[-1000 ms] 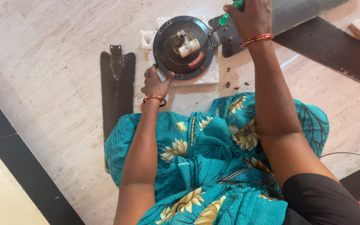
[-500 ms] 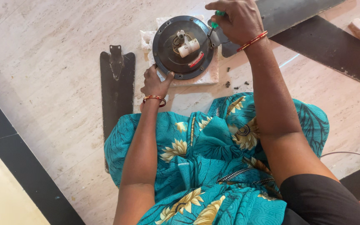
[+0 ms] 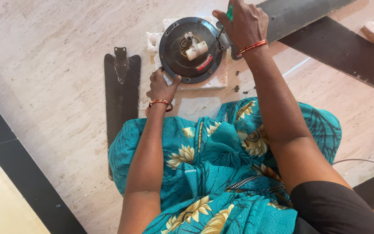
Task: The person sits on the floor and uses a screwdriver to attach a fan blade to the motor housing of an electric fan. They tighten the screws to secure the blade in place.
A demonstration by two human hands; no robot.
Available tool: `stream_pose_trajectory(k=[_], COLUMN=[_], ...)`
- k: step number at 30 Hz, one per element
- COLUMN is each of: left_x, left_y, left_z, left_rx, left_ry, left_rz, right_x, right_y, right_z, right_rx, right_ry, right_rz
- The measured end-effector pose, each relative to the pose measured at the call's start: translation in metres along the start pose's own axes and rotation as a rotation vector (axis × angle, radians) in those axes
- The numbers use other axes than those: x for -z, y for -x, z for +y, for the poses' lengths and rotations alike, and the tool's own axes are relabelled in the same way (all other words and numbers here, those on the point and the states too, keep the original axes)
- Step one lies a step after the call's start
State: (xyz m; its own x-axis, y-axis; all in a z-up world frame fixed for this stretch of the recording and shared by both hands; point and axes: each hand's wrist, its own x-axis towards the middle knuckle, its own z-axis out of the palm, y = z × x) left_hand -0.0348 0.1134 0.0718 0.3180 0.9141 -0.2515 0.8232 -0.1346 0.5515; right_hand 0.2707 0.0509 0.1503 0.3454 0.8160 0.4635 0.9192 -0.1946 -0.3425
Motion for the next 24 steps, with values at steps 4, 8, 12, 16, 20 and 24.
stream_pose_trajectory(k=[4,8,12,16,20,24], left_x=[0.000,-0.006,-0.011,-0.011,-0.005,0.001], left_y=[-0.001,-0.002,-0.005,-0.005,-0.004,-0.001], left_z=[0.000,-0.006,-0.014,-0.013,-0.005,0.001], left_rx=[0.061,-0.038,-0.067,-0.058,-0.004,0.036], left_ry=[-0.066,0.012,0.031,0.028,-0.012,-0.050], left_rz=[-0.039,0.041,0.052,0.065,0.022,-0.031], right_x=[0.005,0.022,0.033,0.029,0.026,0.018], right_y=[-0.003,-0.008,-0.009,-0.010,-0.003,0.001], right_z=[0.002,-0.005,-0.017,-0.018,-0.003,0.004], right_rx=[0.039,0.173,0.203,0.134,0.109,0.058], right_ry=[-0.085,-0.262,-0.777,-0.735,-0.274,-0.208], right_rz=[-0.012,-0.136,-0.378,-0.297,-0.130,-0.111])
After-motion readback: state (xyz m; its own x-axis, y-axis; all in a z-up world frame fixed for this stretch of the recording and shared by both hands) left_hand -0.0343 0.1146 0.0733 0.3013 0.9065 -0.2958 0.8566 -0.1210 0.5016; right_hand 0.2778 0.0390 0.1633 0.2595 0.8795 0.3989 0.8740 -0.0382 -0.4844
